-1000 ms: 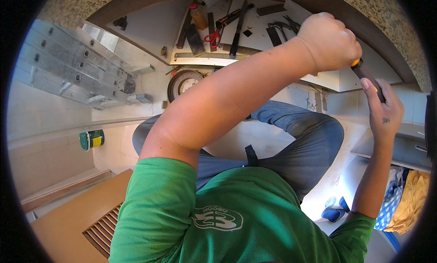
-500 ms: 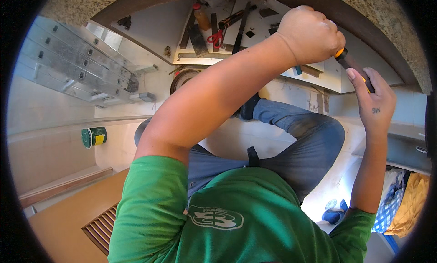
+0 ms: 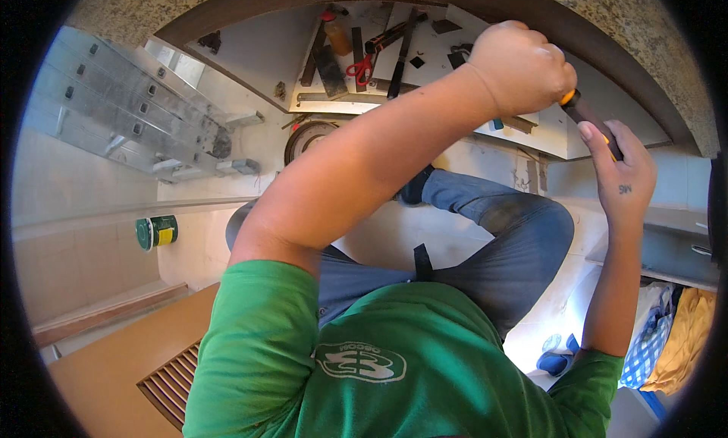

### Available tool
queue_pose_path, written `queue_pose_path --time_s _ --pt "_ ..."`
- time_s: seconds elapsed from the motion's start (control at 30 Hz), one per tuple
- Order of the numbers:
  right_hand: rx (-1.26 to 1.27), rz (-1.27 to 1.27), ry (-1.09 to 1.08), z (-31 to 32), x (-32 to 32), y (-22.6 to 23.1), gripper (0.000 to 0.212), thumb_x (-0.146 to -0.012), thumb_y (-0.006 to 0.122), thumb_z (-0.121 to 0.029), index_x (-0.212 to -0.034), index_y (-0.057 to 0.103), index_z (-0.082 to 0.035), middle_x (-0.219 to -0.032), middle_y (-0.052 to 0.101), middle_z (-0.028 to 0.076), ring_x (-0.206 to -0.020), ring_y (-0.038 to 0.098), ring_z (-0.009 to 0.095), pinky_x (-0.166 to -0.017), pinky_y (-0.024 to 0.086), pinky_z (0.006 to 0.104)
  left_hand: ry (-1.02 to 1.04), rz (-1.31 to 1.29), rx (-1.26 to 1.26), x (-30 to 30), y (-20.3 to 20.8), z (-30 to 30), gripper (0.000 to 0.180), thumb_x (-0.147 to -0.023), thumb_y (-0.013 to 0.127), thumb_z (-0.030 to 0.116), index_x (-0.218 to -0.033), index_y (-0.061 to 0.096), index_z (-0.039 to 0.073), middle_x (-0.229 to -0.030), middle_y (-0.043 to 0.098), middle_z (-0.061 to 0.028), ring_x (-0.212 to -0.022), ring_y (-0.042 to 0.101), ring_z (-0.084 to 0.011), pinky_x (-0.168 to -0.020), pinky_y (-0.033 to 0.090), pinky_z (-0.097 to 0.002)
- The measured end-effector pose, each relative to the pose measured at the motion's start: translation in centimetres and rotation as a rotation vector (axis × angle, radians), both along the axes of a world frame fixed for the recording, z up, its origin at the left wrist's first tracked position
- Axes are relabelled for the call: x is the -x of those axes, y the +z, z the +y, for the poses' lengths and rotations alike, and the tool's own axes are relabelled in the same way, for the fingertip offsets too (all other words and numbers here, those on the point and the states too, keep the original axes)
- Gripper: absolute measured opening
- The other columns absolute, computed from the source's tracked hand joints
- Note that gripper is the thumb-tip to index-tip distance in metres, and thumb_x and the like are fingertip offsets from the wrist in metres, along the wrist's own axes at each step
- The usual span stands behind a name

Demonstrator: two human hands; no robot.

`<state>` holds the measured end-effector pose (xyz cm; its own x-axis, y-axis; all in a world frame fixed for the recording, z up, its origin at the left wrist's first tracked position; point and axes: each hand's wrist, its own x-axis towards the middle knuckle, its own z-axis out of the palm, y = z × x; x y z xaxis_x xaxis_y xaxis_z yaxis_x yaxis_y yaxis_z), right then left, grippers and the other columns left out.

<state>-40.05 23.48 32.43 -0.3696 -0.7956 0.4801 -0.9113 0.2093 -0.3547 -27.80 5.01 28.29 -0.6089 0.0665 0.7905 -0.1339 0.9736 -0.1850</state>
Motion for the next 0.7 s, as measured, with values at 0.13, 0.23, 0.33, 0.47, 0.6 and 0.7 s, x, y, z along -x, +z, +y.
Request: queue_pose_path --time_s 0.13,0.23,0.33,0.47,0.6,0.7 --pt "-0.003 -0.032 0.114 -2.3 -2.0 -0.2 0.045 -0.083 0.081 -0.044 -0.079 0.065 -0.002 -0.067 0.058 0.015 -0.058 0.055 0.029 -0.057 0.045 0.0385 0.161 -0.069 -0.055 -3.2 -0.1 -1.7 0.011 -0.070 0.072 0.026 -0.069 0.062 0.020 -0.067 0.063 -0.0001 -0.065 0.068 -0.0222 -0.059 0.053 -0.0374" --pt "-0.041 0.155 0.254 -4.6 -4.3 -1.3 0.040 -0.084 0.082 -0.037 -0.087 0.068 0.000 -0.070 0.060 0.014 -0.061 0.054 0.023 -0.060 0.045 0.0323 0.272 -0.058 -0.039 -7.8 -1.8 -3.4 0.013 -0.067 0.072 0.024 -0.071 0.061 0.020 -0.066 0.059 -0.0004 -0.062 0.065 -0.0232 -0.057 0.050 -0.0389" --pt "-0.114 -0.018 0.281 -4.0 -5.1 -1.2 0.039 -0.083 0.082 -0.035 -0.086 0.066 0.000 -0.070 0.058 0.015 -0.061 0.053 0.024 -0.060 0.045 0.0330 0.169 -0.017 -0.050 -8.7 -3.4 -3.2 0.014 -0.066 0.072 0.023 -0.071 0.059 0.019 -0.066 0.058 -0.0007 -0.062 0.064 -0.0233 -0.058 0.050 -0.0389" --pt "-0.336 -0.280 0.321 -0.5 -2.9 0.7 0.028 -0.087 0.078 -0.024 -0.100 0.067 -0.002 -0.072 0.061 0.014 -0.062 0.059 0.020 -0.062 0.047 0.0339 0.101 -0.067 -0.061 -6.1 -3.1 -0.7 0.014 -0.068 0.071 0.027 -0.072 0.060 0.019 -0.066 0.059 0.0002 -0.064 0.065 -0.0214 -0.061 0.051 -0.0366" --pt "-0.233 -0.309 0.320 2.2 -1.7 0.8 0.030 -0.088 0.073 -0.014 -0.114 0.065 0.000 -0.077 0.063 0.008 -0.069 0.055 0.013 -0.068 0.048 0.0283 0.042 -0.185 -0.099 -3.3 -1.4 1.9 0.011 -0.072 0.069 0.029 -0.069 0.064 0.019 -0.069 0.065 0.0001 -0.068 0.069 -0.0214 -0.066 0.053 -0.0366" --pt "-0.212 -0.277 0.305 2.9 -0.9 0.8 0.034 -0.090 0.071 -0.015 -0.118 0.064 0.002 -0.079 0.064 0.007 -0.073 0.056 0.013 -0.071 0.048 0.0273 0.019 -0.183 -0.113 -1.8 -0.8 2.4 0.009 -0.075 0.068 0.028 -0.069 0.066 0.021 -0.072 0.069 0.0002 -0.073 0.071 -0.0214 -0.068 0.054 -0.0363"
